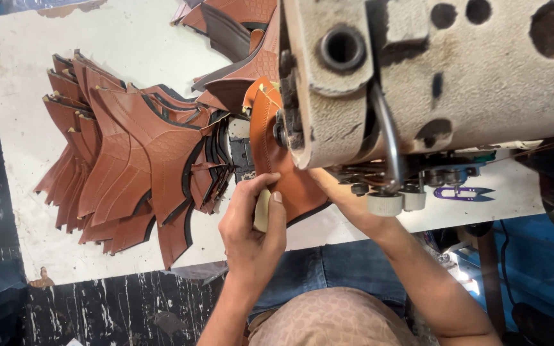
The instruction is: Sewing together leather shoe upper pieces using an industrial sewing machine.
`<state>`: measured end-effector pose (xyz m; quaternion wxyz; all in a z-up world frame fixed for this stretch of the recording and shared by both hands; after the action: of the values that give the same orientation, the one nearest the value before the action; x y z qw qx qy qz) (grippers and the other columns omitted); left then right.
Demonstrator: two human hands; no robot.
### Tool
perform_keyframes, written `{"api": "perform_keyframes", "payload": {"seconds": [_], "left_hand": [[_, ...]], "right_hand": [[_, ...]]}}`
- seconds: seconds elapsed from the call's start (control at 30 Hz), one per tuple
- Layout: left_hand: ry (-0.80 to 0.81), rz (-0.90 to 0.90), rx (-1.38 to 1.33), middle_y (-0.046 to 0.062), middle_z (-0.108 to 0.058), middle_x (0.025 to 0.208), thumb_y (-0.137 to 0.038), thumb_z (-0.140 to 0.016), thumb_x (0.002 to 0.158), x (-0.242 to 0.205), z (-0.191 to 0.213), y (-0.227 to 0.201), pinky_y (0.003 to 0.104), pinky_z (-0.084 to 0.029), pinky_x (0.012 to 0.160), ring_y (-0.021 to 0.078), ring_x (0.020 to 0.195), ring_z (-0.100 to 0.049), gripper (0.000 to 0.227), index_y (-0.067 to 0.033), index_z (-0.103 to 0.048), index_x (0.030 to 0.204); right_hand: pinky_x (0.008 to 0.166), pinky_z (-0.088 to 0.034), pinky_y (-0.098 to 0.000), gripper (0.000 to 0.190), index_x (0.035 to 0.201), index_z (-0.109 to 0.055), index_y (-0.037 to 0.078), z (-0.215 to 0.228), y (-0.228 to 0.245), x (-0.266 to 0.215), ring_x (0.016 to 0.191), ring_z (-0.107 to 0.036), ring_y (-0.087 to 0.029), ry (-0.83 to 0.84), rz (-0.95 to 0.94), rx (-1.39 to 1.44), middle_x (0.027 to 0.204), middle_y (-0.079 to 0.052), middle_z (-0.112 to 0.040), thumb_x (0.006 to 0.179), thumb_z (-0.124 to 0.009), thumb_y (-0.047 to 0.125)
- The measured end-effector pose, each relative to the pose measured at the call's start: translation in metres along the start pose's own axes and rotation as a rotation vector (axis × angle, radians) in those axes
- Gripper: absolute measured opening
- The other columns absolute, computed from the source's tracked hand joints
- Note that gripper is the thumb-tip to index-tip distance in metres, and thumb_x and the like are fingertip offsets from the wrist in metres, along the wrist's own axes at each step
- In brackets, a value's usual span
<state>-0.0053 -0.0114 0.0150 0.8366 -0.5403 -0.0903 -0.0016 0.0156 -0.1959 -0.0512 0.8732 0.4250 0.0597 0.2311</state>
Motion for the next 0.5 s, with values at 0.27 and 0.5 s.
{"api": "perform_keyframes", "payload": {"seconds": [0.27,0.5], "left_hand": [[0.111,0.043,0.053,0.013,-0.075,0.105,0.001,-0.058,0.093,-0.005,0.031,-0.004,0.032,-0.058,0.082,0.0216,0.09,-0.077,0.032,-0.003,-0.067,0.123],[0.062,-0.162,0.076,0.019,-0.071,0.117,-0.009,-0.067,0.099,-0.001,0.028,-0.012,0.035,-0.056,0.085,0.0268,0.098,-0.073,0.047,-0.0003,-0.052,0.143]], "right_hand": [[0.091,-0.059,-0.0249,0.022,0.12,-0.073,0.001,-0.012,0.01,0.007,0.103,-0.072,-0.01,-0.298,-0.356,0.621,0.113,-0.003,-0.076,0.101,-0.067,0.009],[0.083,-0.061,-0.025,0.014,0.122,-0.071,0.004,0.049,-0.026,-0.093,0.087,-0.073,-0.011,-0.625,-0.09,0.164,0.1,-0.004,-0.076,0.11,-0.066,0.009]]}}
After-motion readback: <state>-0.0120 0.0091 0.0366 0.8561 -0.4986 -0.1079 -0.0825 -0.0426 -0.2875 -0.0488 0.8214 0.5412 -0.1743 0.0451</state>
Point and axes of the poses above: each hand's wrist, its own x-axis towards the middle knuckle, its own z-axis out of the back of the hand, y = z × x, the point moved 3 cm from there along x, towards the middle knuckle
